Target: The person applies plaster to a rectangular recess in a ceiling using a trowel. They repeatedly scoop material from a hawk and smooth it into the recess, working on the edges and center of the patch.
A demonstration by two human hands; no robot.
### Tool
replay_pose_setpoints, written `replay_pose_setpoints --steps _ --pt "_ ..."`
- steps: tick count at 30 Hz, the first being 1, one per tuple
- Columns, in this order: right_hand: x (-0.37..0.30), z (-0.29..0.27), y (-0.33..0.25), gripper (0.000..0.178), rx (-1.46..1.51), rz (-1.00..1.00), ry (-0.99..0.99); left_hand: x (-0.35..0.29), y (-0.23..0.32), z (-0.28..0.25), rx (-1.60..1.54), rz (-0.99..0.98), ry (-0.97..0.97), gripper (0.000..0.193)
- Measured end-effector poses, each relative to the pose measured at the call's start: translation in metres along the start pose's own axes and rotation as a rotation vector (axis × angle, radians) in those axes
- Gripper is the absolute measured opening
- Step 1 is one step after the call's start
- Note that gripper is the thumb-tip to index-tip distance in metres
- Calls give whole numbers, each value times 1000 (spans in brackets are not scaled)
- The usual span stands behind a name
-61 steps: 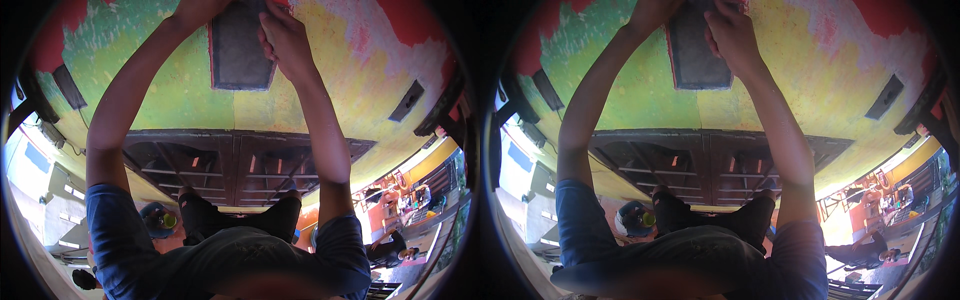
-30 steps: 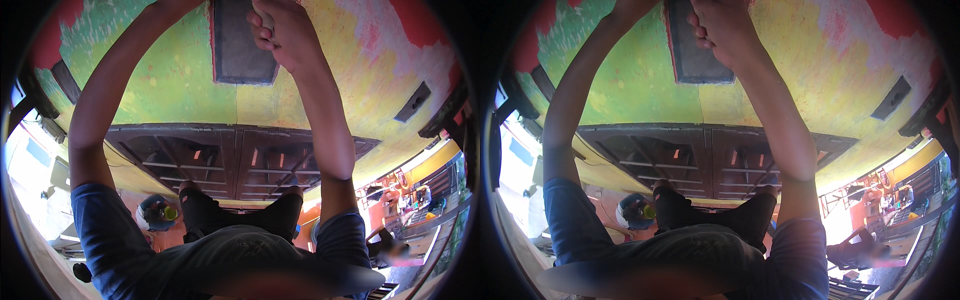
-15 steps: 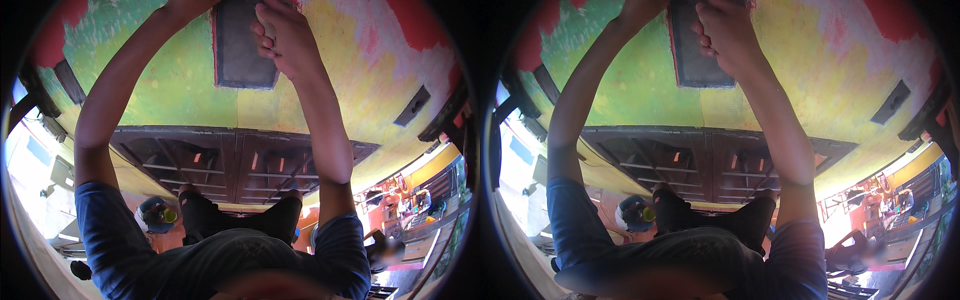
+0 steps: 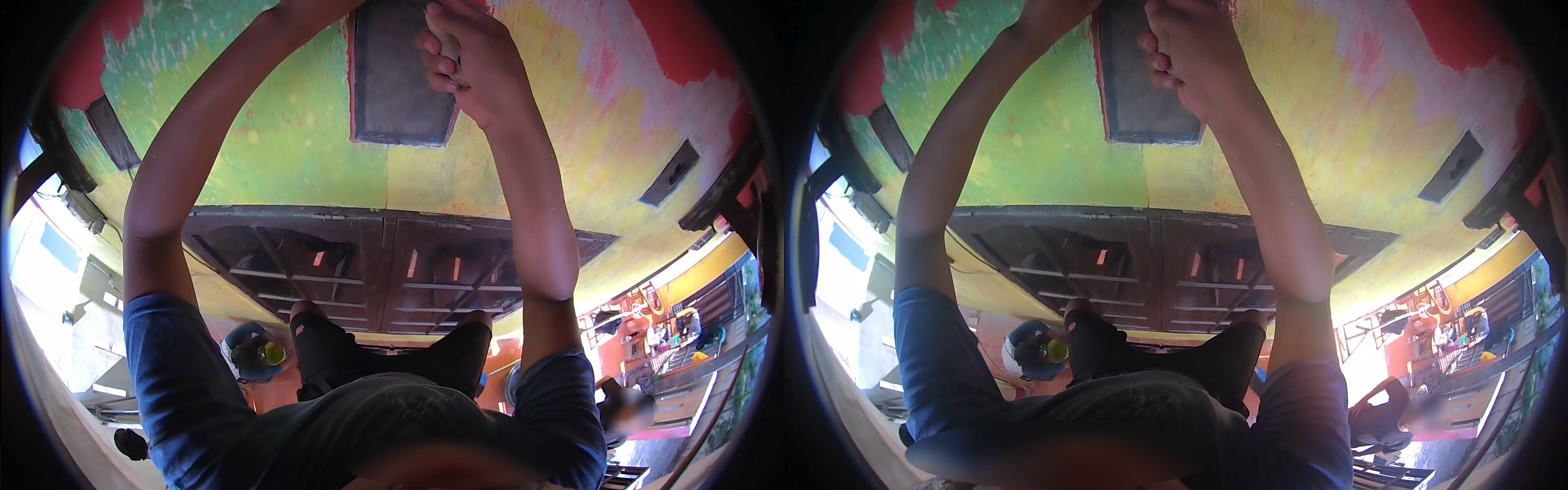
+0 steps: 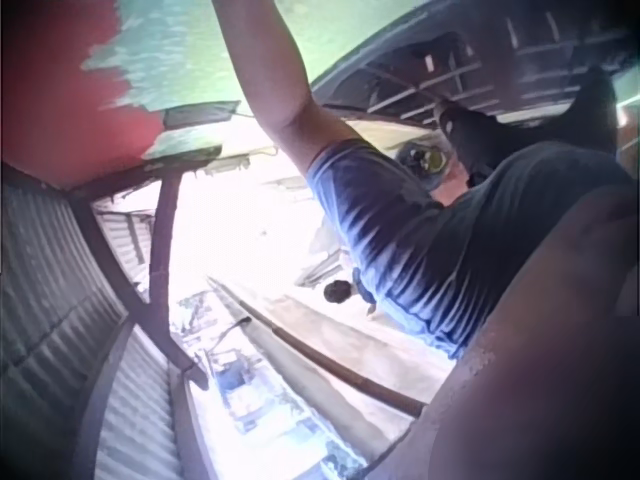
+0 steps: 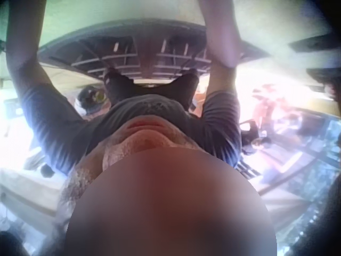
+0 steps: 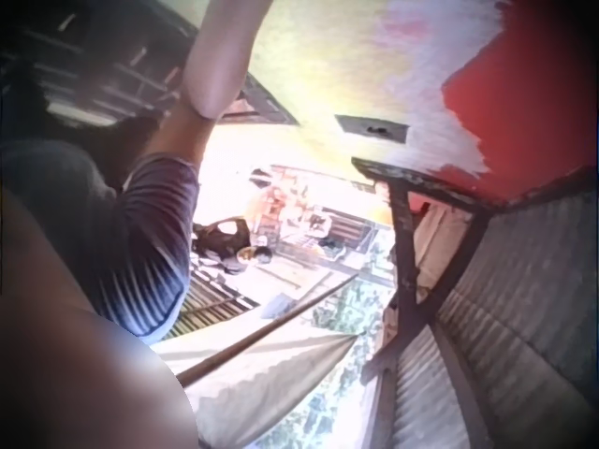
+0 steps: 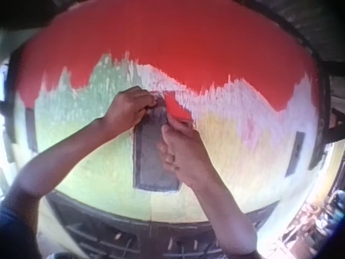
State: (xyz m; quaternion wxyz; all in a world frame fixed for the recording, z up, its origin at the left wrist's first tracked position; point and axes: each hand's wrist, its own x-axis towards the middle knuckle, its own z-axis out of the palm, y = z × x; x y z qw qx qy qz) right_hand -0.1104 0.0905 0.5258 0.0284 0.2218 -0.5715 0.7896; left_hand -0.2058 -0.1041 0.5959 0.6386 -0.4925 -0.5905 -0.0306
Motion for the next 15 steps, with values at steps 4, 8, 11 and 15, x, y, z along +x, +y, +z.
replay_pose_setpoints --steps 4,8,11,15 --pt "4 -2 -4 6 29 -77 -81 3 -3 -2 49 -6 -24 27" --pt "6 -3 -5 9 5 -64 -88 6 -4 -3 -13 12 -2 26" --pt "3 -4 -3 8 17 -71 -72 8 -2 -1 32 -10 -17 24" --pt "-5 -7 0 5 -8 -22 -13 2 3 2 -30 16 -34 23"
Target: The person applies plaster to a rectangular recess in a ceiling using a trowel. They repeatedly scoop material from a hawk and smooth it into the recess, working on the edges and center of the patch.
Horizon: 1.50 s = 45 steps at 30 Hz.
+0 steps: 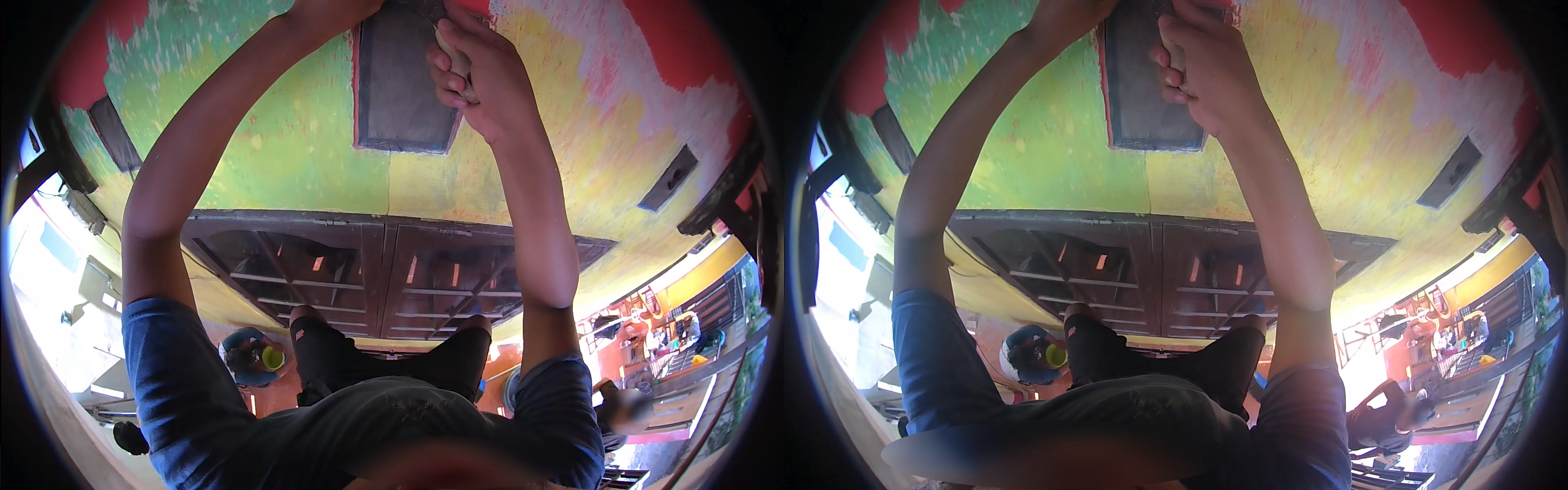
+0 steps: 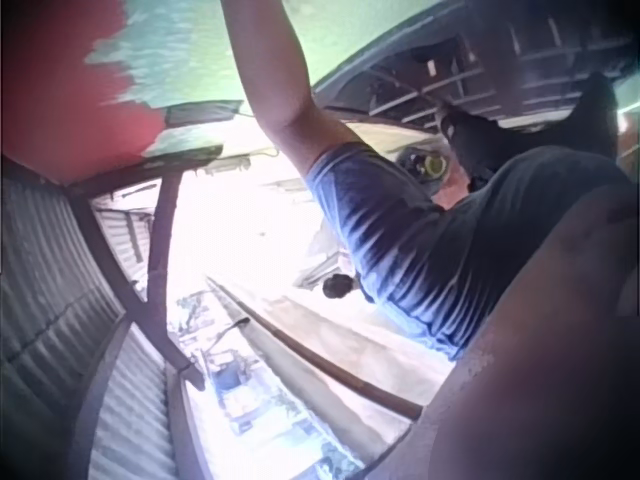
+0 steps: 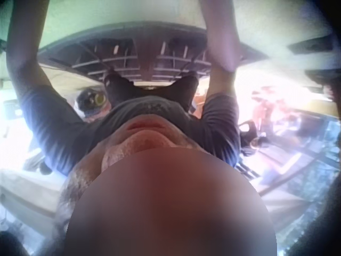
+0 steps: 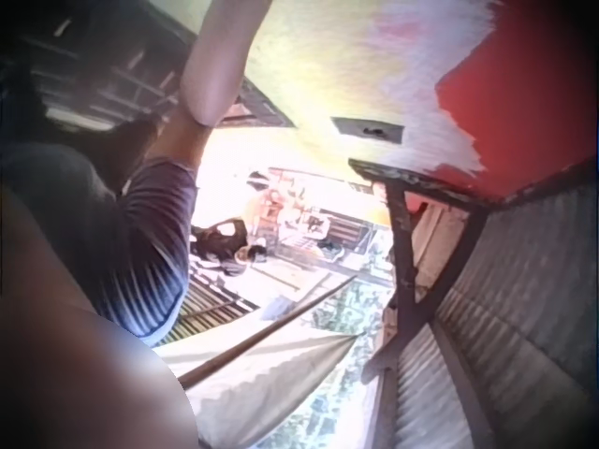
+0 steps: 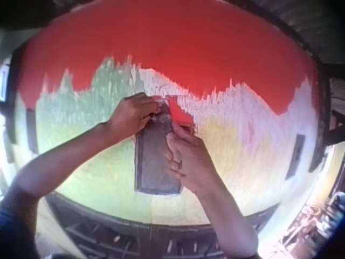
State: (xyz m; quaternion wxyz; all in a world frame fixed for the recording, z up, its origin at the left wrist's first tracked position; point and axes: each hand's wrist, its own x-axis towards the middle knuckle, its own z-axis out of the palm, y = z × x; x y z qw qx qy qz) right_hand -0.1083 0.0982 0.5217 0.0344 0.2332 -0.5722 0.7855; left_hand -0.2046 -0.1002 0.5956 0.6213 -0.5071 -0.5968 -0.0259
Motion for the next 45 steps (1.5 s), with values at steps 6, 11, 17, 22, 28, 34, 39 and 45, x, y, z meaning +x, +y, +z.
replay_pose_setpoints --steps 6,11,17,22,28,34,39,45 --pt "1 3 1 5 -89 -35 39 -1 2 4 -25 -27 74 23" --pt "10 -3 -5 9 60 -5 -110 5 -1 2 5 -75 48 23" --pt "3 -5 -5 15 39 19 -93 0 8 2 4 -109 39 23" --pt "-2 -4 -5 8 23 -35 -113 -1 11 4 -61 -125 80 24" --pt "7 -9 -1 12 104 -2 -120 1 9 3 -19 -75 59 24" --pt "8 -9 -4 14 117 17 -81 7 5 3 -35 -121 49 27" --pt "-1 -5 -5 9 193 31 -138 3 4 3 -29 -81 47 29" --pt "6 -5 -1 9 96 -41 -119 4 1 5 -11 -56 86 29"
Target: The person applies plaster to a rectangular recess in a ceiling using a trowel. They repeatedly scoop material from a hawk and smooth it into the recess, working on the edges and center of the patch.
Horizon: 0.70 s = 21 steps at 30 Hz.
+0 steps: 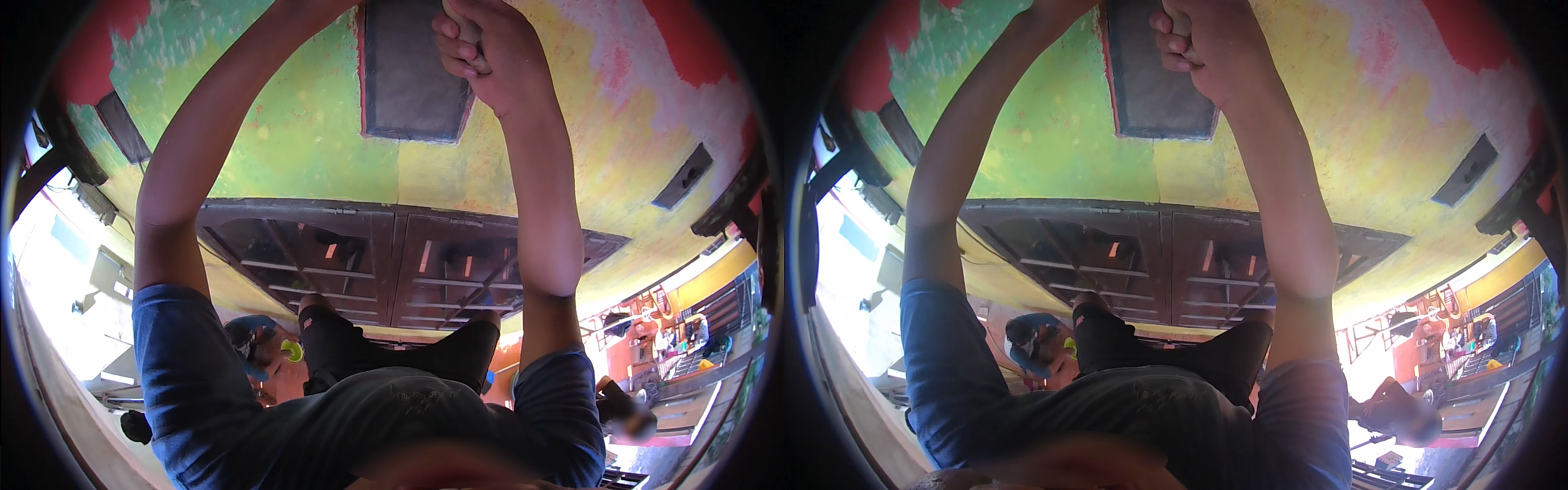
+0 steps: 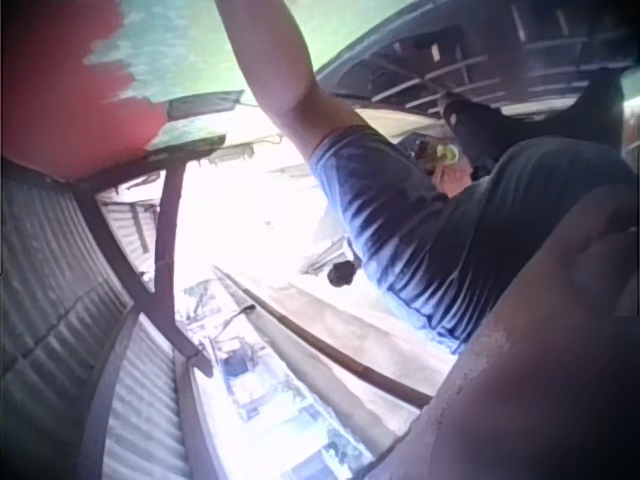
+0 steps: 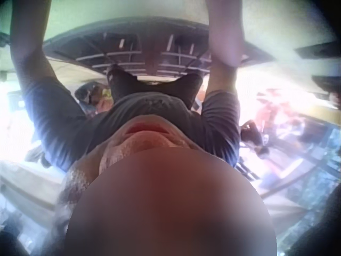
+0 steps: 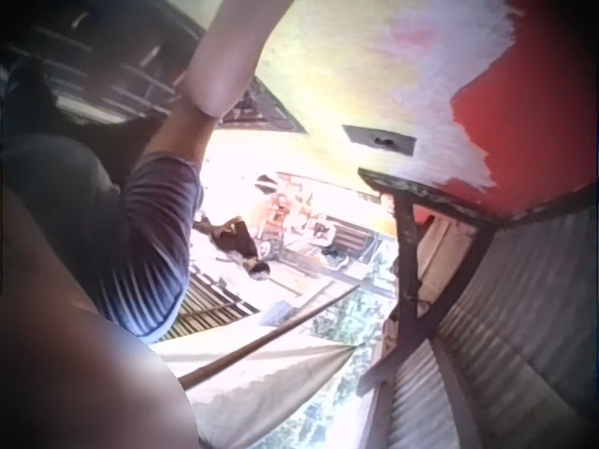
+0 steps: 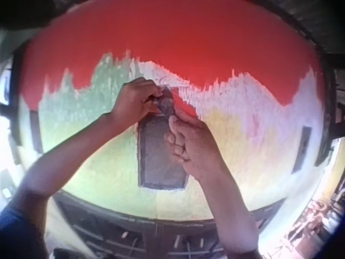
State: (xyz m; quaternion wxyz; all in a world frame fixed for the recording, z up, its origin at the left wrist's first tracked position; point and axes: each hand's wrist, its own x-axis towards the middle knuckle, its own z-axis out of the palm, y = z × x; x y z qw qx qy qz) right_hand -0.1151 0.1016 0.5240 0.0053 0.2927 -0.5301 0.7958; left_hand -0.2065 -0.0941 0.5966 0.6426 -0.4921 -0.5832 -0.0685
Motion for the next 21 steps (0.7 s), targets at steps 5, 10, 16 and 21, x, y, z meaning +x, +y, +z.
replay_pose_setpoints --steps 5,10,16,21 --pt "4 -2 -6 14 37 23 -7 9 -5 -1 30 39 -34 29" --pt "1 4 -11 10 27 17 31 11 -7 -2 42 3 -36 29" --pt "-3 7 -4 6 3 15 51 5 0 0 -3 -32 -30 29" --pt "-6 2 3 8 22 33 39 -1 2 2 -23 -12 -16 27"
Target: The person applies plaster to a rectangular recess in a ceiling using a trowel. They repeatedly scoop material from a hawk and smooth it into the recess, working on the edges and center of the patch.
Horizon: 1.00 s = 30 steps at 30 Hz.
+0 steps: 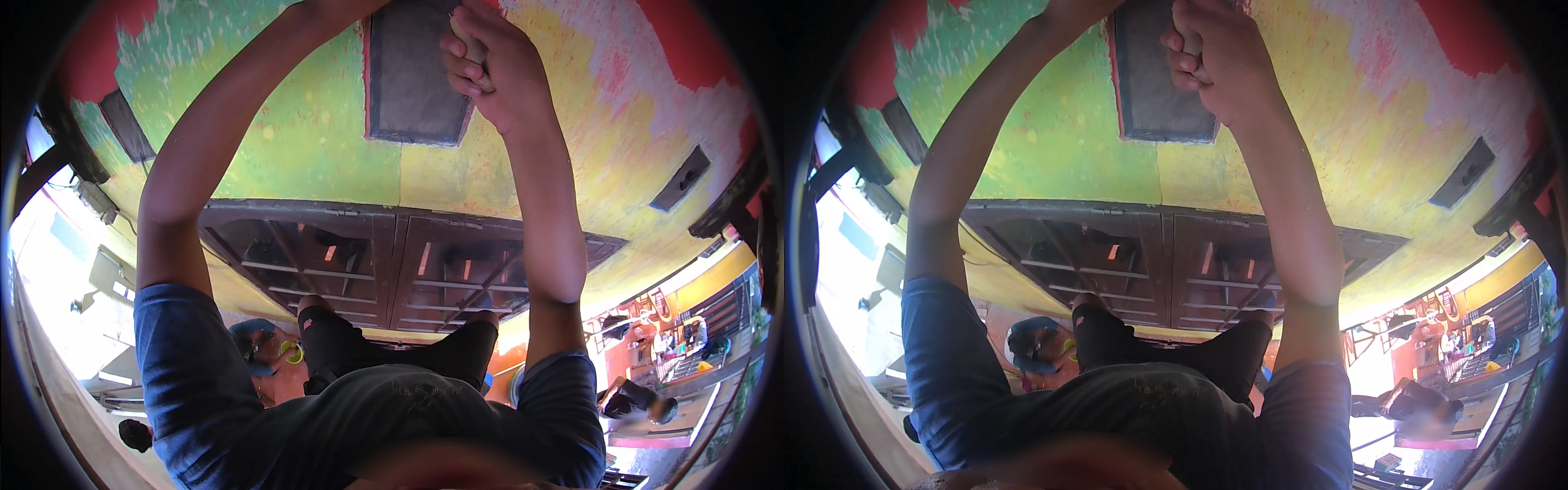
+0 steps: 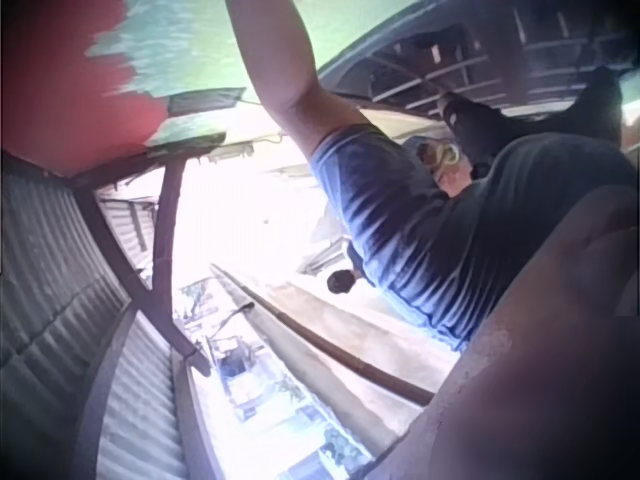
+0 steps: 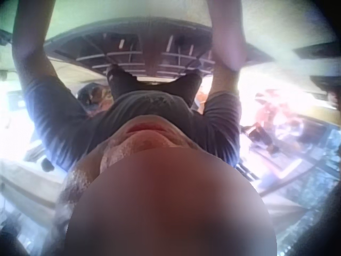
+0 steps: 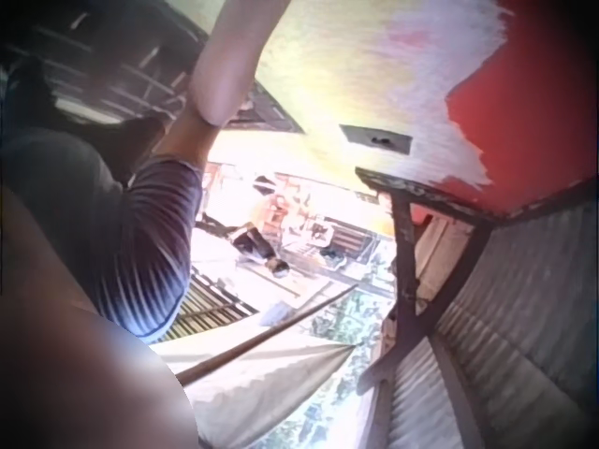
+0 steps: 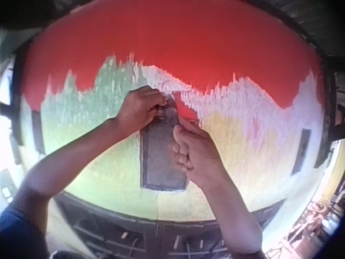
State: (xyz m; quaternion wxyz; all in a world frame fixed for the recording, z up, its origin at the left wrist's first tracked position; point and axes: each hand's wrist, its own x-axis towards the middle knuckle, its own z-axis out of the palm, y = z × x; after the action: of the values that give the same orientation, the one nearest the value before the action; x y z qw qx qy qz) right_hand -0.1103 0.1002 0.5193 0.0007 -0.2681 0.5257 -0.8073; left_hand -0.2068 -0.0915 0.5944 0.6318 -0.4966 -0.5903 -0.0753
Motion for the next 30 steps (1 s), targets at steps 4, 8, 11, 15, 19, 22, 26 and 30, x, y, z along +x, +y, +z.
replay_pose_setpoints --steps 4,8,11,15,19,22,26,30 --pt "2 -3 3 4 14 -17 49 -3 -3 2 13 15 -20 28" --pt "4 -3 -2 5 -9 0 33 3 -5 4 21 18 -28 29" --pt "1 -2 -8 9 21 -22 -21 6 -3 3 92 59 -54 28" --pt "-3 -1 -9 12 4 10 -29 6 -1 -1 29 -4 -41 22" --pt "-3 -2 -3 4 -28 4 32 -1 1 0 8 -7 -24 22" --pt "-2 -4 2 6 -10 12 -32 -5 3 1 2 -4 -8 23" --pt "2 -4 6 10 -73 -12 72 -3 4 2 9 -9 -21 22" --pt "6 -5 -2 6 -35 -39 23 6 0 2 104 -2 -2 23"
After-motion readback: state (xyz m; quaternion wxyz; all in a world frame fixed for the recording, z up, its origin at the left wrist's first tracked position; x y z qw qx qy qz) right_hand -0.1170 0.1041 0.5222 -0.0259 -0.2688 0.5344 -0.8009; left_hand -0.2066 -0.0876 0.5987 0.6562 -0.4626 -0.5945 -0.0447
